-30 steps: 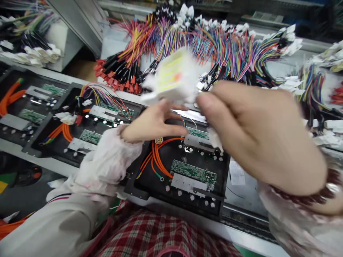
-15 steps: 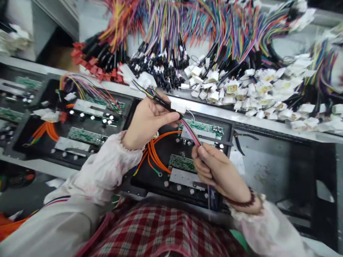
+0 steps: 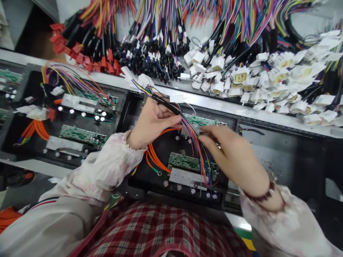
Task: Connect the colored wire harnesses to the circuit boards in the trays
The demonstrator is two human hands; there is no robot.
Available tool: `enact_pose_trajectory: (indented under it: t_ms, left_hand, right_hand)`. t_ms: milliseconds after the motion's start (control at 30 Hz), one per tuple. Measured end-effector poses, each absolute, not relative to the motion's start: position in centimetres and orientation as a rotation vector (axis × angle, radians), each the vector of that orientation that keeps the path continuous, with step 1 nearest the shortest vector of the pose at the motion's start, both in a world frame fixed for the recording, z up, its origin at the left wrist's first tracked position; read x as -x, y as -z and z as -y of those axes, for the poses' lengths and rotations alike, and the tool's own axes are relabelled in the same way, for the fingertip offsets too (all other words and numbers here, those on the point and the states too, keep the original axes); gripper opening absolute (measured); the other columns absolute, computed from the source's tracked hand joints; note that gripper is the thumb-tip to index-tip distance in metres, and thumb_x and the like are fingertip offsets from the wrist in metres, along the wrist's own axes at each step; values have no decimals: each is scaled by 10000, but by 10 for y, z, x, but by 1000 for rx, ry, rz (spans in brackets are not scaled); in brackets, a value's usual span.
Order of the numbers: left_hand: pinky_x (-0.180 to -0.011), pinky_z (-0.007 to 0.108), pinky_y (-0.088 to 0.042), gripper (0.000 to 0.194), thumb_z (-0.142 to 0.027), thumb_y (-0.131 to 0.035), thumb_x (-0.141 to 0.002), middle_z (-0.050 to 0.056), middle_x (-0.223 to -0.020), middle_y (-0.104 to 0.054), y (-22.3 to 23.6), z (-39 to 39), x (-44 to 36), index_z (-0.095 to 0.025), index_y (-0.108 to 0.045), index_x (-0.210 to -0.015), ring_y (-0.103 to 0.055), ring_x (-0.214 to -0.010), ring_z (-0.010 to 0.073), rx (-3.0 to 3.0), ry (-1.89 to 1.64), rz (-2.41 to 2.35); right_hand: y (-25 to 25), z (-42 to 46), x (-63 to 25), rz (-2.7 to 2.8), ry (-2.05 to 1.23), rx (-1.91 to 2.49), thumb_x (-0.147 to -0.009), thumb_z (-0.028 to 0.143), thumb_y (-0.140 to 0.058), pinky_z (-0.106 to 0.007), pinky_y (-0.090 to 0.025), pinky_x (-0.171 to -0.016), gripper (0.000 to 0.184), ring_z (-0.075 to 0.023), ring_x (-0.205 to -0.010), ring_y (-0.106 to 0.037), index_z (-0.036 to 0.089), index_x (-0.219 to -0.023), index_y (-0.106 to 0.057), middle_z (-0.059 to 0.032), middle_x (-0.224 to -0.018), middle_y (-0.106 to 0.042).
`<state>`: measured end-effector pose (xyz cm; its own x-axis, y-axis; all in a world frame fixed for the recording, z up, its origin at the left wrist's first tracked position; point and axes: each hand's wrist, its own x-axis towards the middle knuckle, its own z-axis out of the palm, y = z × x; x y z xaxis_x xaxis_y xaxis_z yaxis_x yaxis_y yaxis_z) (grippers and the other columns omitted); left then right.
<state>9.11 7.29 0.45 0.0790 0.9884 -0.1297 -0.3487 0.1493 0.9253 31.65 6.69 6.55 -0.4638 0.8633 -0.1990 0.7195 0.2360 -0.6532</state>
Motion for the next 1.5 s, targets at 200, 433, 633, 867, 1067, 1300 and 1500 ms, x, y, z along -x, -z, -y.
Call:
enact_pose_trajectory:
  t_ms: [200,433,633,867,1067,1300,1500]
  left_hand:
    - [-597,265,-629,395,-120,-706,-848,-15,-923,-609,-9,-72,-90,-255,-382,-1028,-691,-791,148,-857,-1142,-982]
    - [-491,214,-587,457,-190,-789,-805,-42,-851,-618,2,-77,-84,-262,-392,-1022,-674,-693,128,-869,-1284,-930]
    - [-501,225,-605,526,-355,-866,-774,-33,-865,-670,13,-86,-76,-260,-420,-1036,-715,-683,147,-937,-1396,-1027]
    - [-381,220,-527,520,-351,-887,-746,-58,-783,-660,14,-89,-76,-266,-415,-947,-689,-614,141,-988,-1481,-1153]
    - [-337,247,-528,498,-210,-868,-712,-62,-741,-656,10,-90,-76,-268,-392,-846,-665,-535,144,-1002,-1511,-1187]
    - [-293,234,-459,525,-210,-857,-695,-83,-658,-653,9,-90,-79,-272,-347,-805,-601,-424,126,-989,-1503,-1186]
    - [-303,246,-455,522,-226,-873,-694,-80,-694,-635,7,-88,-78,-279,-366,-811,-577,-425,112,-1012,-1501,-1232]
  right_hand:
    - [-46,-106,-286,2183,-1294,1366,-945,420,-567,-267,-421,-603,278,-128,-609,-557,212,-779,-645,6,-679,-649]
    - [-58,-89,-303,2302,-1033,1489,-946,382,-576,-264,-389,-570,228,-117,-566,-532,217,-795,-617,16,-668,-639]
    - [-60,-58,-356,2458,-908,1550,-954,350,-559,-293,-458,-591,178,-160,-638,-624,224,-862,-645,-12,-784,-688]
    - [-21,-85,-340,2094,-389,1591,-924,311,-624,-332,-550,-736,141,-196,-785,-715,202,-977,-697,-41,-891,-753]
    - [-1,-92,-338,2089,-410,1589,-923,289,-616,-337,-565,-734,114,-188,-773,-716,215,-971,-689,-34,-893,-752]
    - [1,-92,-335,2069,-438,1618,-893,295,-648,-306,-542,-675,95,-178,-732,-714,203,-915,-656,-23,-809,-736]
    - [5,-94,-336,2084,-415,1662,-893,311,-639,-302,-532,-659,109,-175,-715,-704,206,-915,-657,-28,-806,-734]
